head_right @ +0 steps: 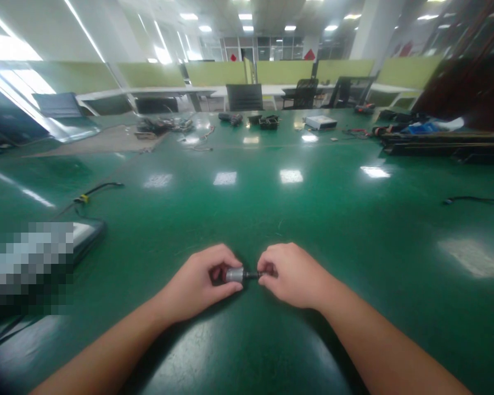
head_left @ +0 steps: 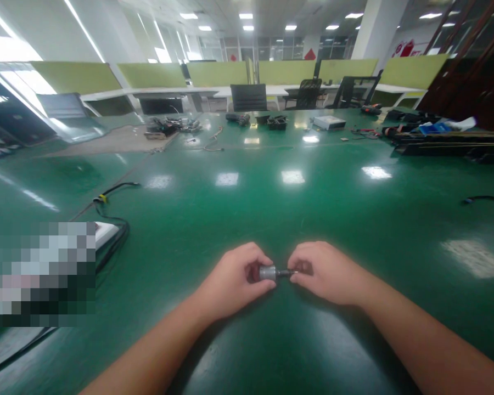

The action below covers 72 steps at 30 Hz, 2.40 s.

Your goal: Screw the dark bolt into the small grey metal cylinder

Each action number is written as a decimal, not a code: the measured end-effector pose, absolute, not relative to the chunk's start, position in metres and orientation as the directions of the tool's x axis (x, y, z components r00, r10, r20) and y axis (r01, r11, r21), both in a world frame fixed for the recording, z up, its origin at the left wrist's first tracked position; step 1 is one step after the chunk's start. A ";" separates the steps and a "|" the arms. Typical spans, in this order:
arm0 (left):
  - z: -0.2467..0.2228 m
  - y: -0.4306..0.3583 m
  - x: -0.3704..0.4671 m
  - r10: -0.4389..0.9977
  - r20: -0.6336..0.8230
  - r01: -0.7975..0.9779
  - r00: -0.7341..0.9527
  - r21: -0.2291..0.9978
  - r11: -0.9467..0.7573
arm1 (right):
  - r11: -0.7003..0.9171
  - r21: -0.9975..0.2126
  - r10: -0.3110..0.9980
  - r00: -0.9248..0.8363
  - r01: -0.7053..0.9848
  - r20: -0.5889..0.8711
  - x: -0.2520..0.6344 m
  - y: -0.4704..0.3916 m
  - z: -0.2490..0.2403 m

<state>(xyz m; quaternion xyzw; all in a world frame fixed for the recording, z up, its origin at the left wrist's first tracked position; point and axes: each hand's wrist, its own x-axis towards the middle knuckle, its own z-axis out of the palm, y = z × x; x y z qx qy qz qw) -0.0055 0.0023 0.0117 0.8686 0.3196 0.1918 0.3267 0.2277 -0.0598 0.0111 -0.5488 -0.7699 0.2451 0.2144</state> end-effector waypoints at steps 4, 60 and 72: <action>0.011 0.004 -0.005 0.649 0.156 0.382 0.745 0.698 -0.606 | 0.341 -0.627 0.933 -0.333 0.700 0.135 0.218 -0.059 0.005; 0.008 0.033 0.006 0.647 0.173 0.407 0.743 0.651 -0.641 | 0.420 -0.556 0.907 -0.342 0.717 0.244 0.231 -0.029 -0.010; 0.006 0.032 0.005 0.654 0.158 0.427 0.739 0.641 -0.637 | 0.409 -0.534 0.912 -0.350 0.740 0.213 0.233 -0.031 -0.007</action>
